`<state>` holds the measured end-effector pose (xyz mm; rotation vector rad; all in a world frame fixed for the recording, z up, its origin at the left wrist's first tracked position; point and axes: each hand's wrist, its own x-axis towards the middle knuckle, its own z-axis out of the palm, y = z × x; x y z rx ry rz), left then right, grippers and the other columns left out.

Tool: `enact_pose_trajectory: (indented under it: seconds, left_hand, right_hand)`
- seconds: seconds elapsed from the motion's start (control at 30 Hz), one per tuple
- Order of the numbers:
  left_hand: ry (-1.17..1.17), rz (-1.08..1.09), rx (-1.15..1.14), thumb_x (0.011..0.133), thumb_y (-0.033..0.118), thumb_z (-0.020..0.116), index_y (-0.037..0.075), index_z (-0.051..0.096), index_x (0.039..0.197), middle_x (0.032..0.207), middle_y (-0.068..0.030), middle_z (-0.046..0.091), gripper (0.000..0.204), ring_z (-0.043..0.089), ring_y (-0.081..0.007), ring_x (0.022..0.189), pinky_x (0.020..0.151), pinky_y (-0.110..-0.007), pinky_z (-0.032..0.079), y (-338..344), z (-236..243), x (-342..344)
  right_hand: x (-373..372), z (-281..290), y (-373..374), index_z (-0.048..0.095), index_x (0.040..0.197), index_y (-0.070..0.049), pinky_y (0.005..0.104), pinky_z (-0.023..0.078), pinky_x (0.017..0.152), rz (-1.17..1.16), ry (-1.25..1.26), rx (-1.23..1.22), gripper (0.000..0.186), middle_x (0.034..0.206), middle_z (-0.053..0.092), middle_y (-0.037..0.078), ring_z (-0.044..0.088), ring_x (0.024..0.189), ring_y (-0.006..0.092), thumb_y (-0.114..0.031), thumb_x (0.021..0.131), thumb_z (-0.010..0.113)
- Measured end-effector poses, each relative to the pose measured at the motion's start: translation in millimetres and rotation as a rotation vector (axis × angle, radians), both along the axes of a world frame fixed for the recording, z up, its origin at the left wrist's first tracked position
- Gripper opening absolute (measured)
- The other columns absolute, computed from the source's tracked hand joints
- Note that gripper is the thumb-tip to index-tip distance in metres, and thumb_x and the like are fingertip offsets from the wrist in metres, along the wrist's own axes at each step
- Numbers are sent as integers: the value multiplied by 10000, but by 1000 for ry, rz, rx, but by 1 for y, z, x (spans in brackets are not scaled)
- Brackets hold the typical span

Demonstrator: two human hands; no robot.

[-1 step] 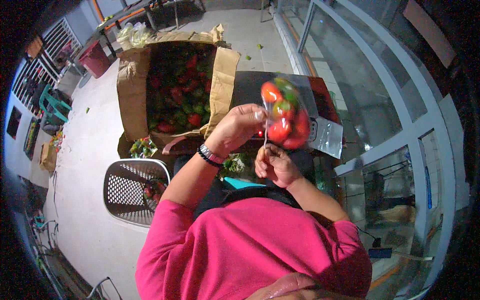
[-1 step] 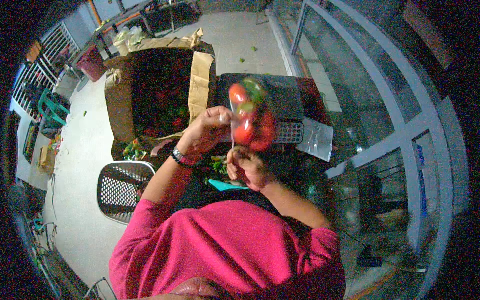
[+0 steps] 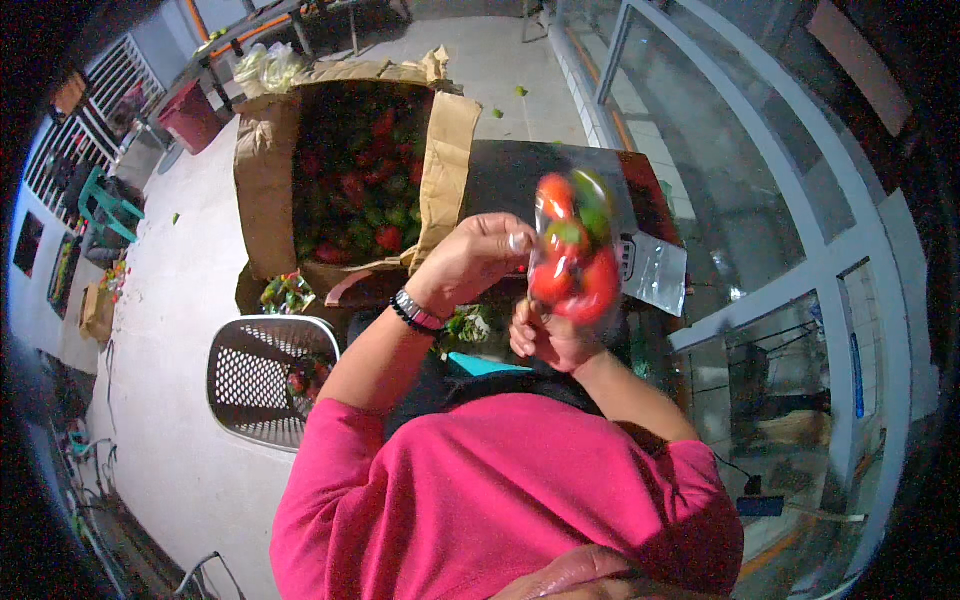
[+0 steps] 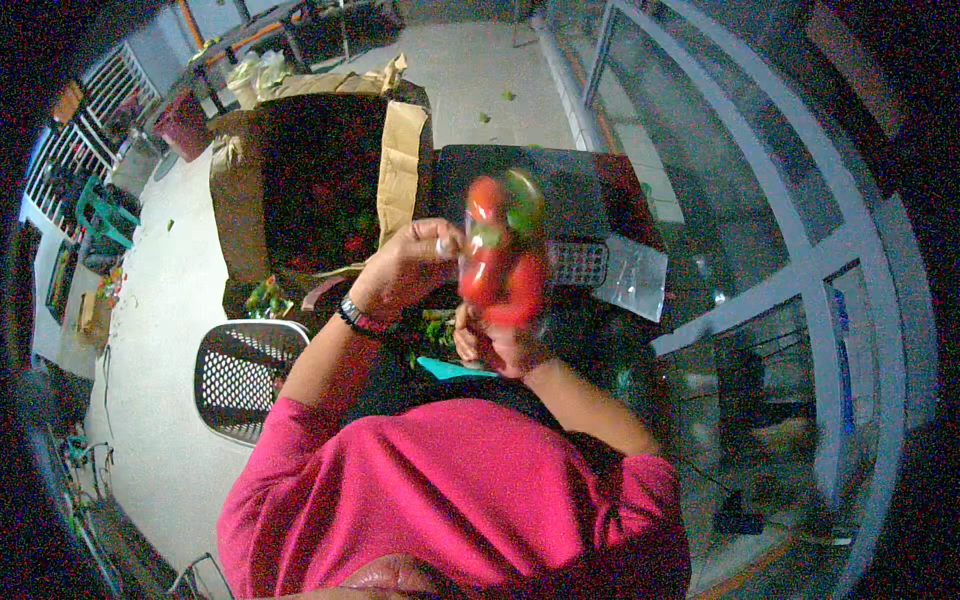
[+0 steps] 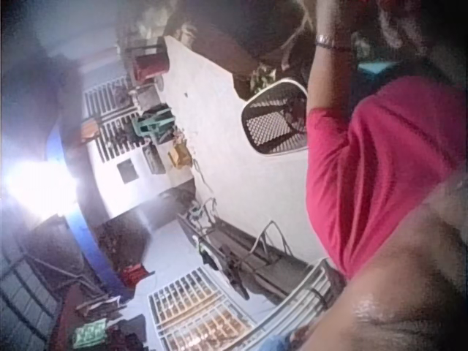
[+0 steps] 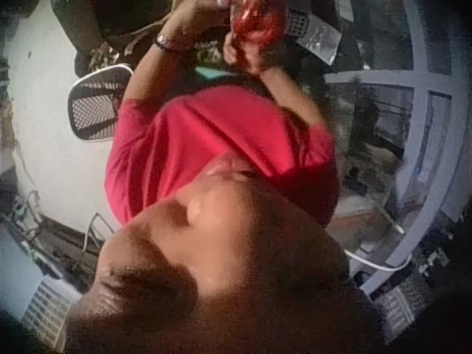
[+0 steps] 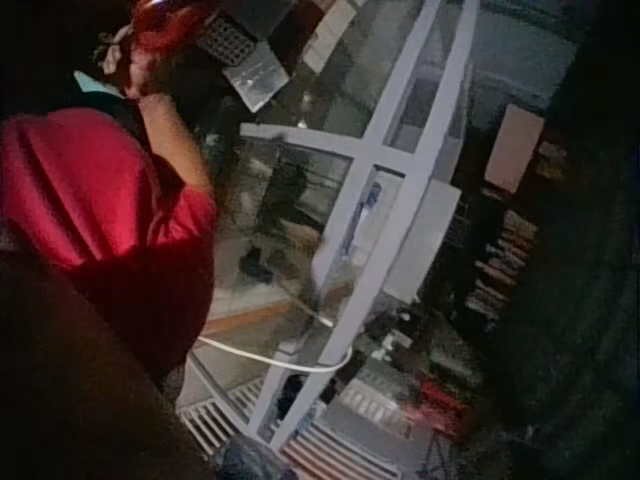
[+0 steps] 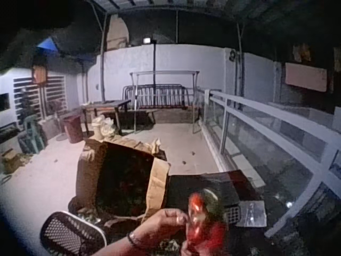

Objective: The person sits on the floor and weighs red and green bell peppers from a cardboard box using a digital scale. They place the peppers into a plastic bag, tie it shut, and place the bag on the scale to record the weight.

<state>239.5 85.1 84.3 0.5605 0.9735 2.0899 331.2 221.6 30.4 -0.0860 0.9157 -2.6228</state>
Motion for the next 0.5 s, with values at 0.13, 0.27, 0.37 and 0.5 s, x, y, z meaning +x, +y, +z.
enact_pose_trajectory:
  seconds: [0.13, 0.27, 0.37, 0.5]
  left_hand:
    - [239, 30, -446, 765, 138, 595, 22, 591, 783, 775, -54, 591, 117, 535, -121, 734, 680, -250, 418, -16, -1, 11]
    - [1346, 660, -777, 805, 100, 529, 6, 584, 796, 753, -36, 579, 109, 536, -102, 652, 604, -227, 425, -10, -33, -11]
    - [225, 440, -405, 810, 116, 530, -2, 562, 811, 770, -56, 572, 122, 545, -123, 708, 627, -236, 435, 8, -27, -17]
    - [-74, 91, 112, 785, 110, 565, 8, 542, 820, 788, -71, 580, 110, 545, -132, 750, 690, -247, 436, 10, -1, 1]
  right_hand:
    - [-30, -18, 33, 524, 781, -50, 242, 386, 488, -121, -273, 188, 217, 637, 506, 26, 456, 509, 103, -263, 818, 507]
    - [-50, 18, 48, 514, 759, -61, 172, 326, 446, -225, 225, 778, 221, 585, 456, -7, 395, 473, 52, -254, 850, 456]
    - [-29, 39, 7, 489, 776, -60, 182, 294, 428, -404, 272, 850, 225, 537, 396, -18, 367, 454, 53, -253, 870, 421]
    - [-3, 25, -6, 495, 829, -58, 222, 325, 441, -118, 309, 165, 225, 562, 429, 2, 406, 448, 96, -277, 853, 446]
